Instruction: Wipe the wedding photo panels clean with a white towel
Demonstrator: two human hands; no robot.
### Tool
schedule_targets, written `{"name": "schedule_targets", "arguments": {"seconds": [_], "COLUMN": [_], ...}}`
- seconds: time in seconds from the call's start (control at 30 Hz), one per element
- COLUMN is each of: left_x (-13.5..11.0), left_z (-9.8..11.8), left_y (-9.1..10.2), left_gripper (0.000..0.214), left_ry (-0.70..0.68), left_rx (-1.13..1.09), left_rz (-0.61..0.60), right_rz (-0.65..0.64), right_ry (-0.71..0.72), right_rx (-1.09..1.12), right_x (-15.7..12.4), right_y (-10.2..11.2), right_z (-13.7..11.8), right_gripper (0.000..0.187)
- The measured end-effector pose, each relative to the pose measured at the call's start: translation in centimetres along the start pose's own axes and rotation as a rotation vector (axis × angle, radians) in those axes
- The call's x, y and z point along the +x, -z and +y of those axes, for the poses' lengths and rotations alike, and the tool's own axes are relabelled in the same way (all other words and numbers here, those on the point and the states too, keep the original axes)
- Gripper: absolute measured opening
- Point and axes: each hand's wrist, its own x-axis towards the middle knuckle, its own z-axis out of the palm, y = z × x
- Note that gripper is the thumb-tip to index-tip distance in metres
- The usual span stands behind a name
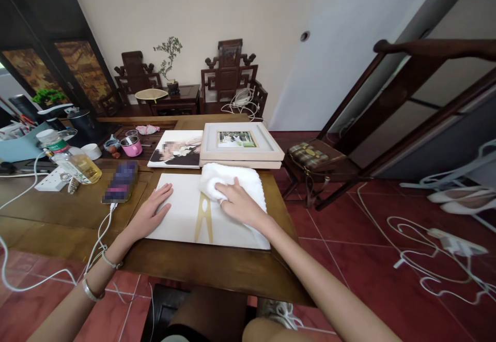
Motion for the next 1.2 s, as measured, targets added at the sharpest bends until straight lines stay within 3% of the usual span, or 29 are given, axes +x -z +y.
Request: {"name": "schedule_targets", "arguments": {"seconds": [0.17, 0.37, 0.5, 0.7, 0.83, 1.0, 1.2], "left_x": [-0.1, -0.1, -0.1, 0.0, 0.0, 0.0, 0.0], "left_z": [0.1, 0.1, 0.2, 0.3, 0.3, 0.3, 0.2], "left_y": [-0.1, -0.2, -0.1, 0.1, 0.1, -0.1, -0.4], "left_gripper": [0.043, 0.044, 0.044, 0.044, 0.044, 0.046, 0.045], "left_ry": [-0.008, -0.003, -0.006, 0.002, 0.013, 0.036, 0.024], "left_rx": [-0.003, 0.015, 0.021, 0.019, 0.003, -0.006, 0.004], "left_rz": [0.013, 0.009, 0.006, -0.010, -0.006, -0.010, -0.007], "right_rz": [-0.118, -0.398, -0.352, -0.138, -0.108, -0.213, -0.455], "right_ry": [0.172, 0.220, 0.167, 0.121, 0.099, 0.195, 0.230], "right_rx": [-0.043, 0.007, -0.018, -0.092, -0.147, -0.213, -0.120], "right_x": [-4.1, -8.0, -7.0, -0.7, 1.9, -0.6, -4.8], "right_y": [-0.6, 2.0, 2.0, 0.4, 0.1, -0.1, 1.9], "right_z": [-2.6, -5.7, -5.7, -2.6, -2.1, -4.1, -8.0], "right_gripper": [0.032, 0.042, 0.039, 0.028, 0.031, 0.040, 0.041]}}
